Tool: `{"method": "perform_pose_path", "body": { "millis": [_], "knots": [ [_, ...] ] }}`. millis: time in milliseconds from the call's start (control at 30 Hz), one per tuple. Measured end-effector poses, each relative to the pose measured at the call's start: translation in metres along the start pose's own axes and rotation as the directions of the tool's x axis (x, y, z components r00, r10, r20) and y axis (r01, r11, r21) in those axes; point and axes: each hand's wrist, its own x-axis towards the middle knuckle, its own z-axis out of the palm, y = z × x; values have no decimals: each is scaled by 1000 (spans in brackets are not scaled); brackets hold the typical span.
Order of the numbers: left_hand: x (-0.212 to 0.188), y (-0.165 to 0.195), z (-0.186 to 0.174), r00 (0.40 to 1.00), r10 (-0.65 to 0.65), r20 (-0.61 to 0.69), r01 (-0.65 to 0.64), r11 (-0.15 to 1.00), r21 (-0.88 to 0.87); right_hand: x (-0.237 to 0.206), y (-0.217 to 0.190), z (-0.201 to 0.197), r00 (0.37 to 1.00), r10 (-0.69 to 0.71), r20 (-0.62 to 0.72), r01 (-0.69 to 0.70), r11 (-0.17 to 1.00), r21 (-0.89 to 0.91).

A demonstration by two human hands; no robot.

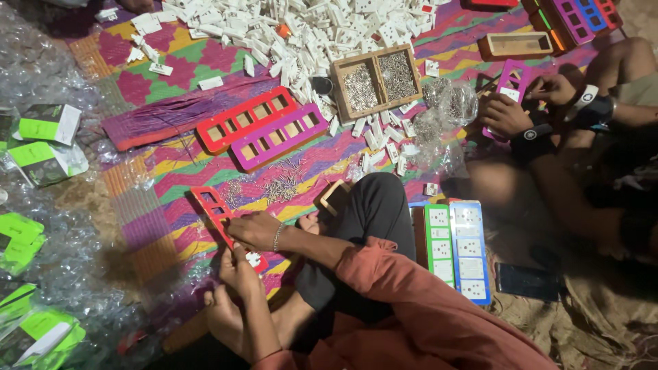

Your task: The person sits on a mat and assembles small electrical components into a red plastic frame. They insert white plastic pieces into the frame slots and then use a screwdriver to fasten screws into the frame. The person repeats this process for multiple slots in the frame.

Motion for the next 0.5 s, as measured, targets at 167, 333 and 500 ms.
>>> {"method": "perform_pose_path", "body": {
  "millis": [167,333,500],
  "knots": [
    [0,3,1,998,65,24,-64,998,-26,-1,-2,-2,1000,3,-26,-3,1000,6],
    [2,6,3,997,77,6,-77,997,30,-1,-4,-5,997,81,16,-81,996,41],
    [6,-4,2,992,120,-35,-118,991,63,-1,-7,-9,983,179,37,-182,972,146]
  ]
}}
